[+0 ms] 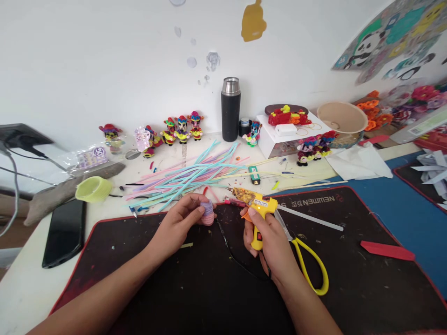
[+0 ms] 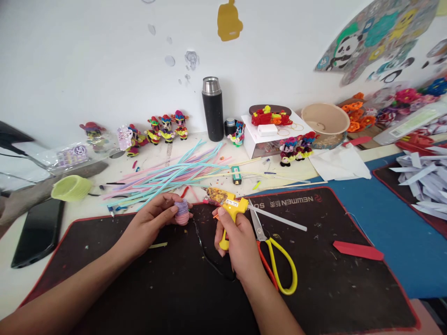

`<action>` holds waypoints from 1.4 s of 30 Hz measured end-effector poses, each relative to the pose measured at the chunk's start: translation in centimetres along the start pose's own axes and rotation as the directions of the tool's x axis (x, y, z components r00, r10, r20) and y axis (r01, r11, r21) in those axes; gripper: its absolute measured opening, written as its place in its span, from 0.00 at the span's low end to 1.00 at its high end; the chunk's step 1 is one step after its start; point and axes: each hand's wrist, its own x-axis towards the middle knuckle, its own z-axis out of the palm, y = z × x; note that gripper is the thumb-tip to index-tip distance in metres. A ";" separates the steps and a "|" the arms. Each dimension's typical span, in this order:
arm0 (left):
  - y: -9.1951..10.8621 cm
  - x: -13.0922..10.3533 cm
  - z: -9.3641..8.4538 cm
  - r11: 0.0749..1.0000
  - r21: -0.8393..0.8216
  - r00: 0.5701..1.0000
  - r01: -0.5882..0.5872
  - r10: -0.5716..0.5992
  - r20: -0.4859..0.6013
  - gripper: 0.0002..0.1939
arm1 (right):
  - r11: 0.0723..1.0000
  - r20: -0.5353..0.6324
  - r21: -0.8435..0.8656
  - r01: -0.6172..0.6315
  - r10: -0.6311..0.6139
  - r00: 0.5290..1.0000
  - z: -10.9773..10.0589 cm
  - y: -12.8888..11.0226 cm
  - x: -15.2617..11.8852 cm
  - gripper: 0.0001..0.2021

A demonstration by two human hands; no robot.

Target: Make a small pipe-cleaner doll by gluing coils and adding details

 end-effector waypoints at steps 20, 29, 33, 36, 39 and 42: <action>-0.6 0.1 -0.2 0.999 -0.051 1.000 0.005 -0.004 0.011 0.17 | 1.000 -0.002 -0.001 -0.005 0.005 1.000 0.0 -0.1 0.0 0.23; -0.5 0.0 -0.1 0.999 -0.052 1.000 0.000 0.001 0.004 0.17 | 1.000 -0.006 -0.011 -0.006 0.006 1.000 -0.1 0.0 -0.1 0.22; -0.1 0.1 0.2 0.999 -0.007 0.998 -0.053 0.053 0.021 0.17 | 1.000 0.000 -0.014 -0.008 0.008 1.000 0.0 -0.1 -0.1 0.22; 0.0 0.1 0.2 0.997 -0.008 0.997 -0.072 0.072 0.022 0.17 | 1.000 -0.010 -0.018 -0.007 0.006 1.000 0.1 -0.1 0.0 0.22; 0.0 0.1 0.2 0.996 0.001 0.996 -0.089 0.089 0.025 0.17 | 1.000 -0.014 -0.022 -0.007 0.007 1.000 0.1 -0.2 0.0 0.21; 0.0 0.0 0.2 0.994 0.007 0.993 -0.110 0.110 0.039 0.15 | 1.000 -0.020 -0.025 -0.012 0.011 1.000 0.2 -0.2 -0.1 0.22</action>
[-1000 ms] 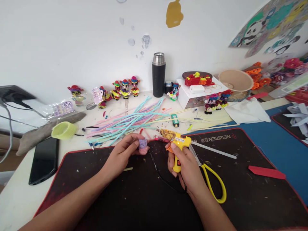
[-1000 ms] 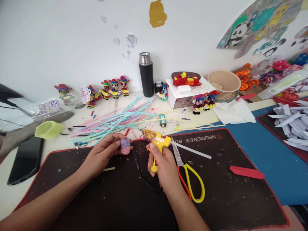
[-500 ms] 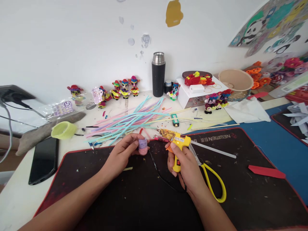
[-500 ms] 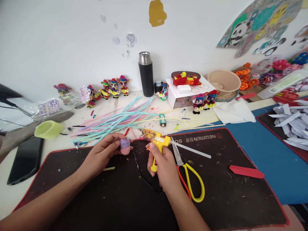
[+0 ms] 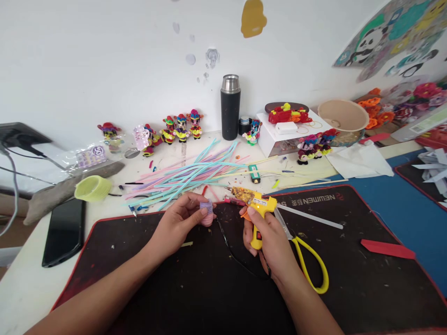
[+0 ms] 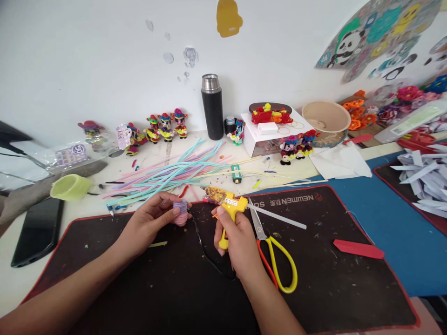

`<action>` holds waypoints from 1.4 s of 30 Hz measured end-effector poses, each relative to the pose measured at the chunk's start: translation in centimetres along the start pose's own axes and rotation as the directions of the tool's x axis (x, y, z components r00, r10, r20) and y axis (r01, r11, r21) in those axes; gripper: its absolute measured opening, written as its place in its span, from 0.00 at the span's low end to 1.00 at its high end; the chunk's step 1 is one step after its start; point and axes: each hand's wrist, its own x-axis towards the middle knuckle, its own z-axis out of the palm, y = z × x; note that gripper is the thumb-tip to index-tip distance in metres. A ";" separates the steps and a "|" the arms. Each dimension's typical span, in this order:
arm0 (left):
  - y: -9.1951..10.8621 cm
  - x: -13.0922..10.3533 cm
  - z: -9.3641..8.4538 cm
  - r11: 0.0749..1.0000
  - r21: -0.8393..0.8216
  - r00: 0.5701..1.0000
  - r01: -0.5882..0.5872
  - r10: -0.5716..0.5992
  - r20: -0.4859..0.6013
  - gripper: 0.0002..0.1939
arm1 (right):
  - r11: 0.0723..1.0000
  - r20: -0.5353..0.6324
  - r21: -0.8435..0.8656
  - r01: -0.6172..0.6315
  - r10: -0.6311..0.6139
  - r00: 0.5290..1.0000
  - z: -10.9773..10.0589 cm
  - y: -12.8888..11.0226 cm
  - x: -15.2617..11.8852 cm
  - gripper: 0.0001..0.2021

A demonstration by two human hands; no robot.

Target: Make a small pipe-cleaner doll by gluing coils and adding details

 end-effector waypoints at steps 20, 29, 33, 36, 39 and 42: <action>0.0 -0.3 0.1 0.998 -0.028 0.999 0.048 -0.047 0.014 0.17 | 1.000 0.019 0.019 -0.009 0.009 1.000 -0.1 0.1 0.1 0.22; 0.0 -0.3 -0.2 0.992 0.065 0.994 0.110 -0.110 0.010 0.22 | 1.000 0.017 -0.012 -0.002 0.002 1.000 -0.1 0.2 0.2 0.23; -0.1 -0.3 -0.3 0.995 0.033 0.995 0.094 -0.093 -0.021 0.21 | 1.000 0.017 -0.017 0.011 -0.011 1.000 -0.2 0.2 0.1 0.23; -0.1 -0.3 -0.4 0.994 0.090 0.996 0.061 -0.055 -0.071 0.20 | 1.000 0.016 -0.009 0.018 -0.018 1.000 -0.2 0.3 0.2 0.22; 0.0 -0.3 -0.4 0.992 0.119 0.994 0.050 -0.038 -0.100 0.21 | 1.000 0.016 -0.008 0.014 -0.014 1.000 -0.2 0.4 0.2 0.22; 0.1 -0.3 -0.4 0.996 0.075 0.996 0.041 -0.035 -0.086 0.25 | 1.000 0.010 -0.005 0.010 -0.010 1.000 -0.1 0.3 0.2 0.23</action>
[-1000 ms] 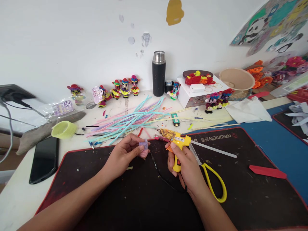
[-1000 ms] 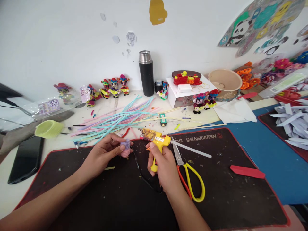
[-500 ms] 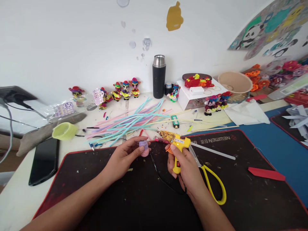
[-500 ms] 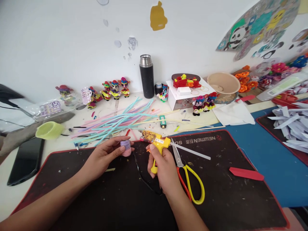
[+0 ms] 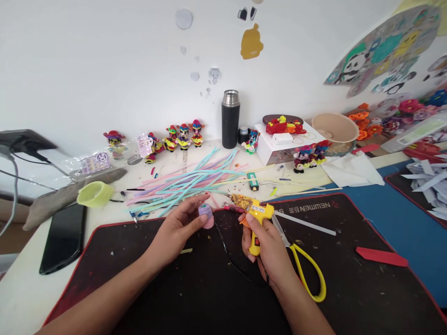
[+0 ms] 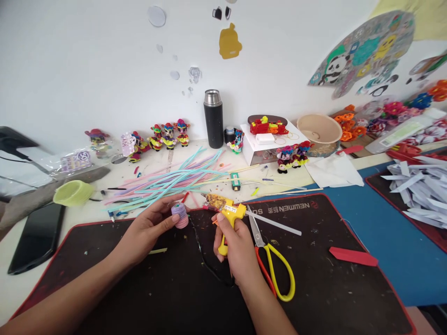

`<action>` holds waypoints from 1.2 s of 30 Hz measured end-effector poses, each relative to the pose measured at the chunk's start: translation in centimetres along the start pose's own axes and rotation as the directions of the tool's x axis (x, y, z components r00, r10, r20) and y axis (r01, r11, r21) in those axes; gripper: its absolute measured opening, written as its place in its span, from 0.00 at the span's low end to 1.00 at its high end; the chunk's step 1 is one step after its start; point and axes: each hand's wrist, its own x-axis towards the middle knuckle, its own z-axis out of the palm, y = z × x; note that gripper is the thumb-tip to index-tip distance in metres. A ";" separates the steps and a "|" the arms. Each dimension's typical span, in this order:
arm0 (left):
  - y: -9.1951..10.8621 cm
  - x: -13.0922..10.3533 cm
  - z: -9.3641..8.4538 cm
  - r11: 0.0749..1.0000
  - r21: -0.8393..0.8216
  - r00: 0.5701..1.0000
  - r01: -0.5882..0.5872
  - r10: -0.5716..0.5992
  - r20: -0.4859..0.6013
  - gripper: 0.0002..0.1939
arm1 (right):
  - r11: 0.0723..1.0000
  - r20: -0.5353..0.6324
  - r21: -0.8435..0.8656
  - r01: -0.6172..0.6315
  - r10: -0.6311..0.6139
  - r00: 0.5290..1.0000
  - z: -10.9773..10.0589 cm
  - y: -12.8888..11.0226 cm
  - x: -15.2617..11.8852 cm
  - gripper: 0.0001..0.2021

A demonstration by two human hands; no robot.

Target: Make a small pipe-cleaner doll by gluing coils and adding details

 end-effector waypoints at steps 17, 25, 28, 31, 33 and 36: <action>0.5 -0.7 1.4 0.976 -0.220 0.994 0.005 0.019 0.106 0.14 | 0.999 0.069 -0.053 -0.004 0.007 0.998 0.6 -0.2 -0.2 0.26; -0.1 -1.8 2.8 0.974 -0.228 0.987 0.003 0.034 0.155 0.14 | 0.996 0.125 -0.088 -0.005 0.016 0.992 0.8 0.5 -0.3 0.27; -0.4 -2.0 3.1 0.972 -0.235 0.984 -0.004 0.045 0.172 0.13 | 0.995 0.119 -0.102 -0.007 0.019 0.993 0.8 0.6 -0.3 0.28; -0.2 -2.1 3.1 0.971 -0.238 0.977 -0.003 0.053 0.206 0.13 | 0.994 0.105 -0.114 -0.002 0.014 0.994 0.8 0.6 -0.2 0.27; 0.1 -2.2 3.0 0.976 -0.217 0.972 0.007 0.044 0.231 0.12 | 0.994 0.102 -0.107 0.003 0.008 0.995 0.8 0.6 -0.1 0.27; 0.7 -2.4 2.8 0.988 -0.152 0.968 0.014 0.025 0.251 0.12 | 0.995 0.098 -0.097 -0.001 0.011 0.995 0.7 0.6 -0.1 0.27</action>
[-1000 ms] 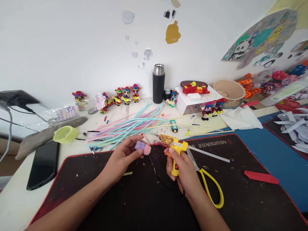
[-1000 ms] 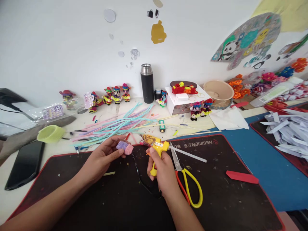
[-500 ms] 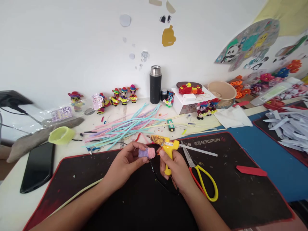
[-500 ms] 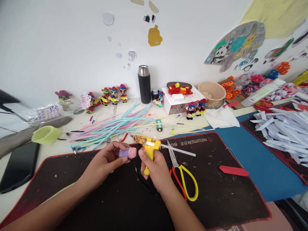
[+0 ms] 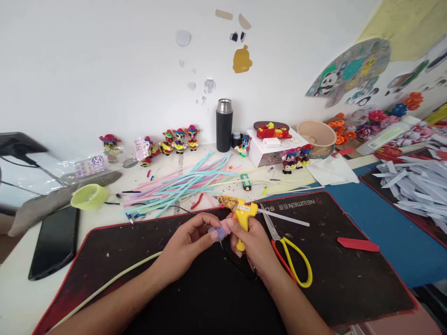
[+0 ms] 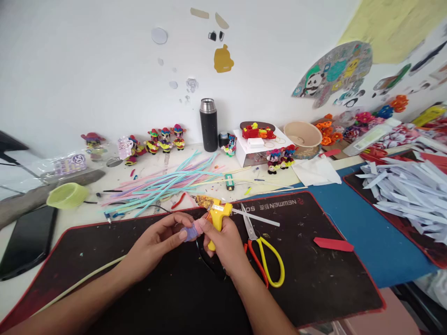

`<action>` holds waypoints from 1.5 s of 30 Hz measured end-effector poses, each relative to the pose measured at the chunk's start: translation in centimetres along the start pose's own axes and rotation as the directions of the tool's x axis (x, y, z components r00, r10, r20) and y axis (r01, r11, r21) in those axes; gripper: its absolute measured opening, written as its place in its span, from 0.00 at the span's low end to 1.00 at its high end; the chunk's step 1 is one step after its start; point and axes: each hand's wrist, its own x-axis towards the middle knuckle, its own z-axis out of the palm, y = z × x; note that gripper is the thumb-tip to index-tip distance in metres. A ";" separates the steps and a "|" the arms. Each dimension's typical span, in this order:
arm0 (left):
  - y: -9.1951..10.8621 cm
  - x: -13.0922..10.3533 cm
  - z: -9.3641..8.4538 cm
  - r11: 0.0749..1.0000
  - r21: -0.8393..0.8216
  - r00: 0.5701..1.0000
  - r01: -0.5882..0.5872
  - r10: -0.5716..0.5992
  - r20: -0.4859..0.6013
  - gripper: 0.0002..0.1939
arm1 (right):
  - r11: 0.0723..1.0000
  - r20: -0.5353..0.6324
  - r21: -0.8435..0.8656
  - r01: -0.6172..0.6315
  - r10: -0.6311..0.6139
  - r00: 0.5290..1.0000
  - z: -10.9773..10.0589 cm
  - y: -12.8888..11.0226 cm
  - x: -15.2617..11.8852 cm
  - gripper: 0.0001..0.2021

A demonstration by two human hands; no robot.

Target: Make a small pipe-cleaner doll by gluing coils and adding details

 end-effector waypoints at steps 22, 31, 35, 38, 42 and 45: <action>1.7 -1.7 -4.8 0.948 -0.265 0.909 0.177 -0.261 -0.325 0.23 | 0.998 -0.024 -0.040 0.048 -0.049 0.999 -2.2 -1.1 -0.5 0.24; 0.9 -3.1 -5.1 0.943 -0.231 0.915 0.241 -0.300 -0.269 0.29 | 0.999 -0.092 -0.032 0.036 -0.039 0.995 -3.3 -1.3 -0.5 0.24; 0.8 -2.4 -4.1 0.963 -0.061 0.945 0.263 -0.269 -0.187 0.28 | 0.999 -0.095 -0.015 0.029 -0.030 0.995 -3.1 -1.5 -0.7 0.24; 0.7 -1.2 -2.9 0.969 0.177 0.981 0.174 -0.156 -0.111 0.22 | 1.000 -0.104 -0.004 0.027 -0.027 0.994 -3.0 -1.7 -0.9 0.24; 0.3 1.0 -1.0 0.832 0.535 0.987 -0.149 0.156 0.032 0.17 | 1.000 -0.103 -0.015 0.017 -0.018 0.994 -3.0 -1.8 -1.2 0.25; -0.5 2.6 0.3 0.655 0.690 0.942 -0.308 0.313 0.122 0.16 | 1.000 -0.105 -0.010 0.028 -0.029 0.994 -3.1 -1.6 -1.3 0.24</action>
